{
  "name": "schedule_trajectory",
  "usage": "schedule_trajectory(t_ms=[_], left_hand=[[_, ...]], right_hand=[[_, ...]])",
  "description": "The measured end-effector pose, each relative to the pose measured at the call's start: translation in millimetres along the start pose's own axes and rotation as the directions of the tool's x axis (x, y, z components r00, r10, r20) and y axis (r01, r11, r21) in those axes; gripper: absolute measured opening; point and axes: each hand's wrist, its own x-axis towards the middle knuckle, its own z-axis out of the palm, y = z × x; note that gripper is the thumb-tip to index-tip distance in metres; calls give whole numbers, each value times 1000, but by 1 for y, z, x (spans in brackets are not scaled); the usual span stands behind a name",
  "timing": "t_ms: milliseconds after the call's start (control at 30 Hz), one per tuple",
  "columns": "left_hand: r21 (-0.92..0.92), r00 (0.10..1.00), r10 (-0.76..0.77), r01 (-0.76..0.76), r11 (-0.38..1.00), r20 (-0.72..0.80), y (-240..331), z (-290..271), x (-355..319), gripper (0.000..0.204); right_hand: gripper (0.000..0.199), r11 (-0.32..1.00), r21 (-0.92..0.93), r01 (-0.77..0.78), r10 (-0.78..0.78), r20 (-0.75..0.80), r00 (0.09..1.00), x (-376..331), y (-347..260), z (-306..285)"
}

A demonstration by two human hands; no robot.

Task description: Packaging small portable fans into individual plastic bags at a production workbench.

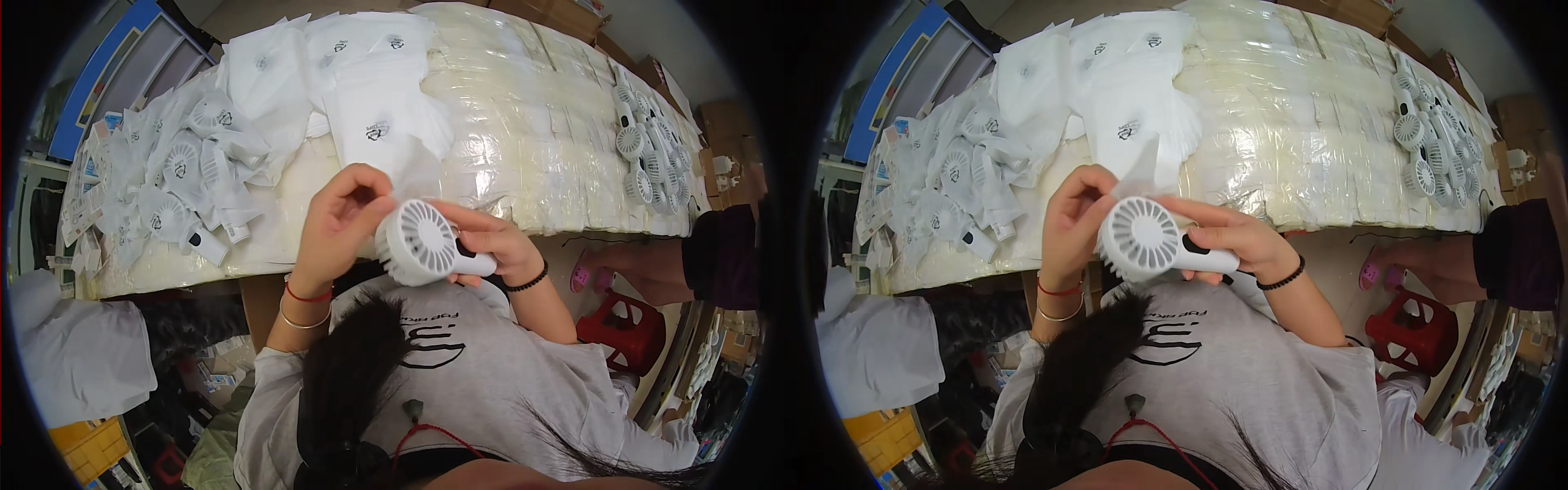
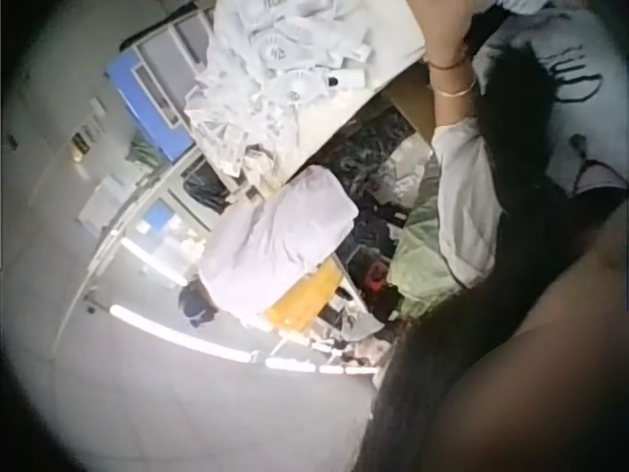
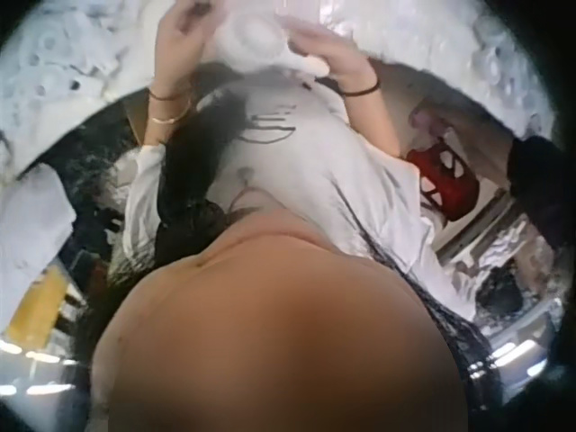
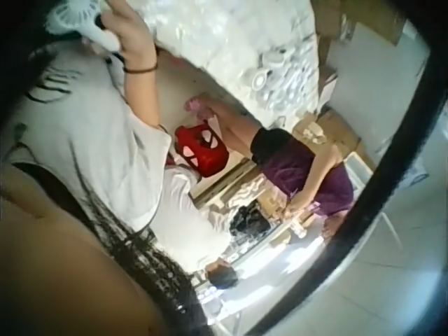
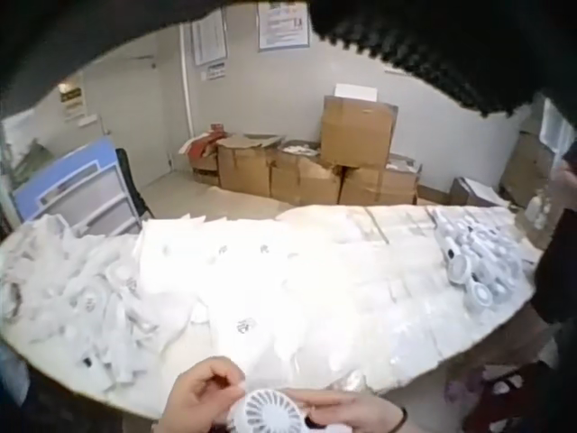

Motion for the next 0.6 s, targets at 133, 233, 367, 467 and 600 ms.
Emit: schedule_trajectory(t_ms=[133, 233, 367, 467, 600], left_hand=[[83, 949, 246, -267, 960, 197, -7, -29, -6, 11], [233, 935, 303, -342, 911, 186, -7, -19, -4, 11], [326, 949, 299, -317, 891, 104, -3, -11, -1, 12], [123, 991, 72, -58, 991, -116, -1, -10, -1, 12], [40, 1000, -3, 2, 999, 11, -4, 0, -1, 12]], right_hand=[[65, 994, -80, 76, -104, -452, 886, -2, -1, 11], [63, 986, -43, 162, -165, -415, 895, 0, -2, 15], [59, 967, 40, 250, -229, -290, 929, -5, -6, 10], [54, 958, 163, 234, -236, -6, 972, -14, -11, 0], [53, 997, -63, 50, -54, -56, 997, -5, -11, 5]])
